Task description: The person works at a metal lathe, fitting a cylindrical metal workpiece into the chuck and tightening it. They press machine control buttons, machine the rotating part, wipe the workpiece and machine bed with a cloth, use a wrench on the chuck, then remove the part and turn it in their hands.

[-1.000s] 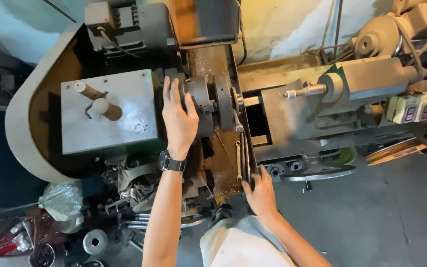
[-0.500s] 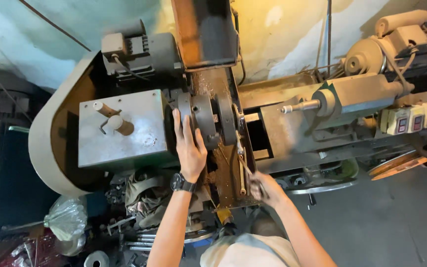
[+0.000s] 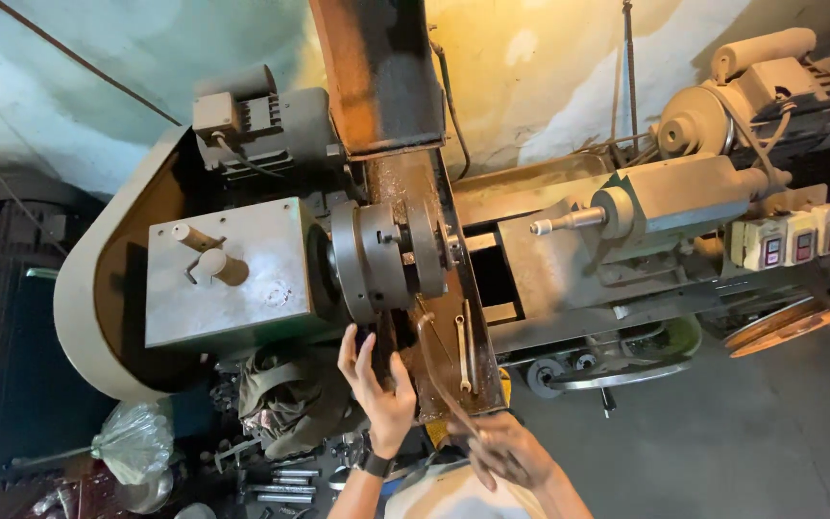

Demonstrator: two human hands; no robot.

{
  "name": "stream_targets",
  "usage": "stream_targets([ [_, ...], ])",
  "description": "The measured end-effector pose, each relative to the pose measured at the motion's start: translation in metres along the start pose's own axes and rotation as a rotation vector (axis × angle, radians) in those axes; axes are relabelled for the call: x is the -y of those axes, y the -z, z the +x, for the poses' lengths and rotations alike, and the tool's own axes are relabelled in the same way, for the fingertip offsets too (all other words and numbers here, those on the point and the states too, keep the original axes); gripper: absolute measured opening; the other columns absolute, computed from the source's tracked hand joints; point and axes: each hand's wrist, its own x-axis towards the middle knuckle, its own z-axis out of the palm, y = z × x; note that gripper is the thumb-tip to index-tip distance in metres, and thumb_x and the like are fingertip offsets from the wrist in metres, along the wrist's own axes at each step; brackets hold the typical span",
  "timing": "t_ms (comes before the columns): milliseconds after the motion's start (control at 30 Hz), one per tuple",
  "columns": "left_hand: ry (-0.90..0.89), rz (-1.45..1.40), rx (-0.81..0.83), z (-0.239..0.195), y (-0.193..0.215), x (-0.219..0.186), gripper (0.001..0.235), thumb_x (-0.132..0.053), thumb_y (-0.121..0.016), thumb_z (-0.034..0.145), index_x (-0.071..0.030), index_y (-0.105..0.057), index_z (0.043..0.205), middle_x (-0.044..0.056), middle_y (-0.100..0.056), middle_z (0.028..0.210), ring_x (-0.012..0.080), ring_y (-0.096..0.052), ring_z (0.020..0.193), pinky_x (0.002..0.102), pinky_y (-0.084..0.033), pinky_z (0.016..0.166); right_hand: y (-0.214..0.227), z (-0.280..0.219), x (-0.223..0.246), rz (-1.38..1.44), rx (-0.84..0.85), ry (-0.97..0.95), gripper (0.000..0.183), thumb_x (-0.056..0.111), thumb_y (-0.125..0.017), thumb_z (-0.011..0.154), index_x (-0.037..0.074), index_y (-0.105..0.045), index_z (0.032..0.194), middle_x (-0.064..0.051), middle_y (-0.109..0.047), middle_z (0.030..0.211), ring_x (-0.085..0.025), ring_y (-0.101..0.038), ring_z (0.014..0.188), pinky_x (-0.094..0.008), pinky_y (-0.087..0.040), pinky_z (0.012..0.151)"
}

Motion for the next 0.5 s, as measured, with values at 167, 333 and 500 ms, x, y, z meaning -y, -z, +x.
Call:
stream_targets([
  [167,-0.39,-0.167,0.228,0.104,-0.036,-0.038,0.036,0.005,-0.067,0.096,-0.004,-0.063,0.13,0.013,-0.065,0.132,0.0298,-0.061,0.129,0.044,-0.048,0.115,-0.015,0.057,0.015,0.726,0.327,0.123,0.045,0.019,-0.053,0.103,-0.011,-0.054,0.137,-0.006,-0.048,0.059,-0.018,-0.057,0.054,-0.027,-0.047,0.041],
  [333,-0.519,0.464,0.841,0.166,-0.131,-0.016,0.025,-0.022,-0.071,0.088,-0.004,-0.071,0.106,0.015,-0.066,0.113,0.0342,-0.059,0.115,0.054,-0.04,0.102,-0.017,0.089,0.048,0.18,-0.096,0.233,0.041,0.013,-0.056,0.1,-0.009,-0.066,0.134,0.0,-0.047,0.058,-0.015,-0.049,0.053,-0.027,-0.044,0.049],
  [500,-0.488,0.919,1.138,0.177,-0.178,0.003,0.022,-0.019,-0.072,0.081,-0.009,-0.077,0.1,0.014,-0.07,0.111,0.0326,-0.059,0.114,0.061,-0.035,0.1,-0.054,0.097,0.073,-0.046,-0.385,0.189,0.033,0.01,-0.056,0.095,-0.005,-0.074,0.119,-0.001,-0.045,0.051,-0.013,-0.048,0.044,-0.034,-0.056,0.05],
])
